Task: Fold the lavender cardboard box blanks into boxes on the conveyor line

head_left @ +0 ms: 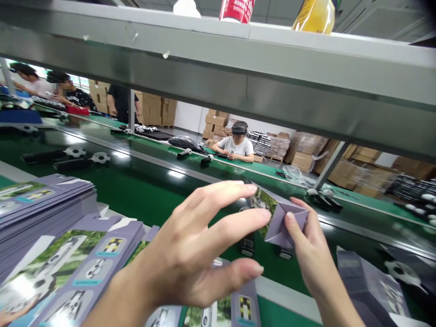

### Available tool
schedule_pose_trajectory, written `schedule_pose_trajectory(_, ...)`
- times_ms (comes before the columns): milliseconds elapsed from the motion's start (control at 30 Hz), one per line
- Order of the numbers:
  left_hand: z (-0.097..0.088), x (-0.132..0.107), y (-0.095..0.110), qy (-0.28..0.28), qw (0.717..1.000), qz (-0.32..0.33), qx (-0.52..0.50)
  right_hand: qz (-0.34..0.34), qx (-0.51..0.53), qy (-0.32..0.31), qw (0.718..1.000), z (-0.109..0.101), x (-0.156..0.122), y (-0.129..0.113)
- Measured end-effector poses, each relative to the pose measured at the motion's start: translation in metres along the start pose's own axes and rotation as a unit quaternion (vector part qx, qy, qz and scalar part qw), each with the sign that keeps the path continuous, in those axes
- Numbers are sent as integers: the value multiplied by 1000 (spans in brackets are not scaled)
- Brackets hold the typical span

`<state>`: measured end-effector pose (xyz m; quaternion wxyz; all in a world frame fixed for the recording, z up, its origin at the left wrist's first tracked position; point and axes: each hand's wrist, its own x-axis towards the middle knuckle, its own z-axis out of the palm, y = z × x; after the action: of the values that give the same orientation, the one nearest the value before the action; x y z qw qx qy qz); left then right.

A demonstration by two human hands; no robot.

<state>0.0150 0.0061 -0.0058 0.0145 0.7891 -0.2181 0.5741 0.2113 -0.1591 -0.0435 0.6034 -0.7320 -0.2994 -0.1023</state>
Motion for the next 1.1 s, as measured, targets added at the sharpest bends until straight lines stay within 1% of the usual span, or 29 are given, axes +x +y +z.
schedule_pose_trajectory(33, -1, 0, -1, -7, 1000, -6, 5, 18, -38, 21, 999, -2, 8, 15)
schedule_pose_trajectory(67, -1, 0, -1, -16, 1000, -13, 8, 49, -70, 24, 996, -3, 13, 29)
schedule_pose_trajectory(100, -1, -1, -2, -26, 999, -20, 10, 85, -99, 11, 991, -3, 17, 42)
schedule_pose_trajectory(167, 1, -1, -3, -54, 998, -35, 7, 157, -166, -45, 973, -4, 19, 61)
schedule_pose_trajectory(200, 2, -1, -3, -69, 997, -42, 3, 176, -205, -73, 960, -4, 18, 67)
schedule_pose_trajectory(233, 4, -1, -3, -83, 995, -47, -1, 178, -248, -94, 947, -5, 17, 70)
schedule_pose_trajectory(267, 6, -2, -3, -96, 994, -50, -5, 169, -292, -104, 936, -5, 15, 70)
schedule_pose_trajectory(333, 9, -3, -3, -113, 992, -53, -6, 146, -368, -95, 913, -6, 11, 62)
schedule_pose_trajectory(400, 11, -3, -3, -121, 991, -53, -4, 134, -407, -82, 900, -4, 8, 47)
schedule_pose_trajectory(433, 12, -4, -3, -125, 991, -53, -3, 132, -410, -96, 897, 0, 6, 39)
schedule_pose_trajectory(467, 13, -4, -4, -130, 990, -54, -1, 131, -405, -130, 895, 4, 3, 32)
schedule_pose_trajectory(500, 14, -4, -4, -134, 989, -54, 0, 132, -401, -182, 888, 9, -1, 25)
schedule_pose_trajectory(533, 14, -4, -4, -139, 989, -55, 0, 136, -404, -244, 871, 16, -5, 20)
schedule_pose_trajectory(567, 14, -5, -4, -146, 988, -56, 0, 139, -418, -303, 845, 22, -9, 16)
schedule_pose_trajectory(600, 14, -5, -4, -152, 987, -58, -1, 138, -440, -348, 816, 29, -13, 14)
schedule_pose_trajectory(633, 14, -5, -4, -157, 986, -61, -2, 137, -466, -379, 788, 34, -18, 15)
schedule_pose_trajectory(667, 14, -6, -3, -162, 985, -64, -3, 135, -486, -398, 766, 39, -22, 18)
schedule_pose_trajectory(700, 14, -6, -3, -168, 984, -67, -3, 130, -496, -408, 755, 42, -25, 23)
schedule_pose_trajectory(733, 14, -7, -2, -172, 983, -71, -3, 125, -497, -412, 753, 44, -28, 31)
schedule_pose_trajectory(767, 15, -8, -1, -175, 982, -75, -2, 120, -491, -409, 760, 45, -30, 40)
schedule_pose_trajectory(800, 15, -8, -1, -178, 981, -79, 0, 118, -479, -401, 772, 45, -31, 51)
schedule_pose_trajectory(833, 16, -9, -1, -182, 980, -81, 1, 114, -459, -389, 790, 45, -33, 62)
schedule_pose_trajectory(867, 17, -10, 0, -187, 979, -83, 4, 110, -431, -373, 814, 44, -33, 73)
schedule_pose_trajectory(933, 19, -11, 0, -200, 976, -88, 8, 101, -349, -337, 869, 41, -32, 89)
schedule_pose_trajectory(967, 20, -11, 0, -210, 973, -93, 9, 100, -304, -323, 891, 39, -31, 92)
schedule_pose_trajectory(1000, 20, -11, 0, -222, 970, -102, 10, 102, -263, -319, 905, 37, -28, 91)
schedule_pose_trajectory(1033, 19, -10, 0, -235, 964, -120, 10, 106, -227, -325, 912, 34, -25, 86)
schedule_pose_trajectory(1100, 18, -9, 0, -259, 949, -182, 8, 113, -167, -366, 908, 28, -17, 65)
